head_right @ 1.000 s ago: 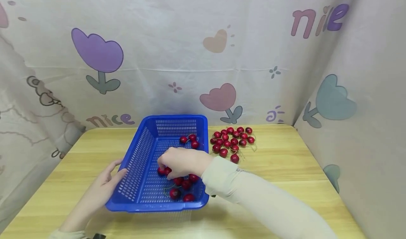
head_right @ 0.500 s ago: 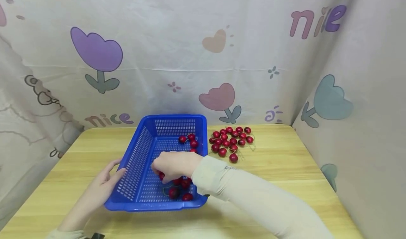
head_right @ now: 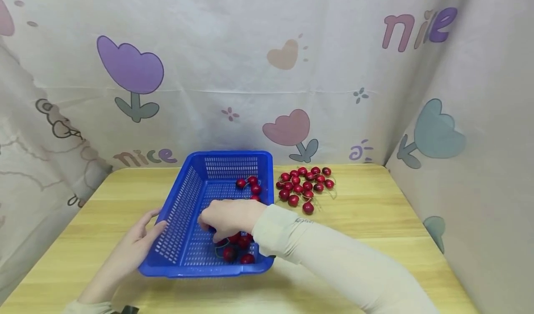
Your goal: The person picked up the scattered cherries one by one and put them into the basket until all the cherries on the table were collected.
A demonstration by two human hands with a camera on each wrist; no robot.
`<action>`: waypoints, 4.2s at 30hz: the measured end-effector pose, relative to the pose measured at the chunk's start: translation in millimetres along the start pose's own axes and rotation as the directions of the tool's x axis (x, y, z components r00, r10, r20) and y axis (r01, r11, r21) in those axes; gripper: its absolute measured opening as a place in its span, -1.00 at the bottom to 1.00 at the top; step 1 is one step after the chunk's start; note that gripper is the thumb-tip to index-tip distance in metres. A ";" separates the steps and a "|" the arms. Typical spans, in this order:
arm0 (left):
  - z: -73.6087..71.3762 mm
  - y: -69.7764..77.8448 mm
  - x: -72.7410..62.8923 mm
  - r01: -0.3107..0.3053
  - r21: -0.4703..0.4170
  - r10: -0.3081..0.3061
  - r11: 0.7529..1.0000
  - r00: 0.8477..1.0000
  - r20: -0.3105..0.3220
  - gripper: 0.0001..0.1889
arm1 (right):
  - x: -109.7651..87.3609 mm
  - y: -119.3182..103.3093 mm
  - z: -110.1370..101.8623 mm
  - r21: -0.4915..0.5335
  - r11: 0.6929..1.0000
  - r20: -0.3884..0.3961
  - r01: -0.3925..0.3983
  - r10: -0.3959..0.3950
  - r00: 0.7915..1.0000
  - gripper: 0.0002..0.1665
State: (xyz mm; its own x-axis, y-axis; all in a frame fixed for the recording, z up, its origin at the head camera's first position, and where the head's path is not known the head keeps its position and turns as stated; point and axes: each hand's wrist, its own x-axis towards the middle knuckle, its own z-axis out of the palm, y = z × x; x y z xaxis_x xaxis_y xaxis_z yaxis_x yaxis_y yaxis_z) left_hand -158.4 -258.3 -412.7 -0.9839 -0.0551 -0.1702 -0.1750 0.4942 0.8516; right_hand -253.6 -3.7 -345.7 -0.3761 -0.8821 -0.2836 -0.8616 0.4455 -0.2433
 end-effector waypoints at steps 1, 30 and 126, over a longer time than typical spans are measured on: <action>-0.3 0.5 -0.1 0.002 -0.003 -0.002 1.000 1.000 -0.001 -0.34 | -0.3 0.5 -0.5 0.001 1.000 -0.002 0.004 -0.004 1.000 -0.58; 0.6 -1.5 -2.8 0.034 0.006 -0.034 0.999 0.999 -0.006 -0.32 | -62.5 58.2 -36.6 0.212 0.976 -0.219 -0.047 0.094 0.971 -0.71; 2.7 -0.4 -0.7 0.029 -0.060 -0.029 0.998 1.000 -0.008 -0.39 | -177.4 248.9 82.6 0.436 0.762 -0.282 -0.479 0.621 0.731 -0.68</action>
State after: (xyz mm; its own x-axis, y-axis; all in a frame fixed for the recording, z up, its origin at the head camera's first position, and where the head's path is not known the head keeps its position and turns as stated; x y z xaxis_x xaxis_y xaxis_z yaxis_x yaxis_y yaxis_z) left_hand -157.5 -256.1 -414.3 -0.9786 -0.0762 -0.1913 -0.2052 0.4397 0.8744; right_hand -373.2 276.3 -432.6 -0.9061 -0.4117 -0.0973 -0.3278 0.8287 -0.4537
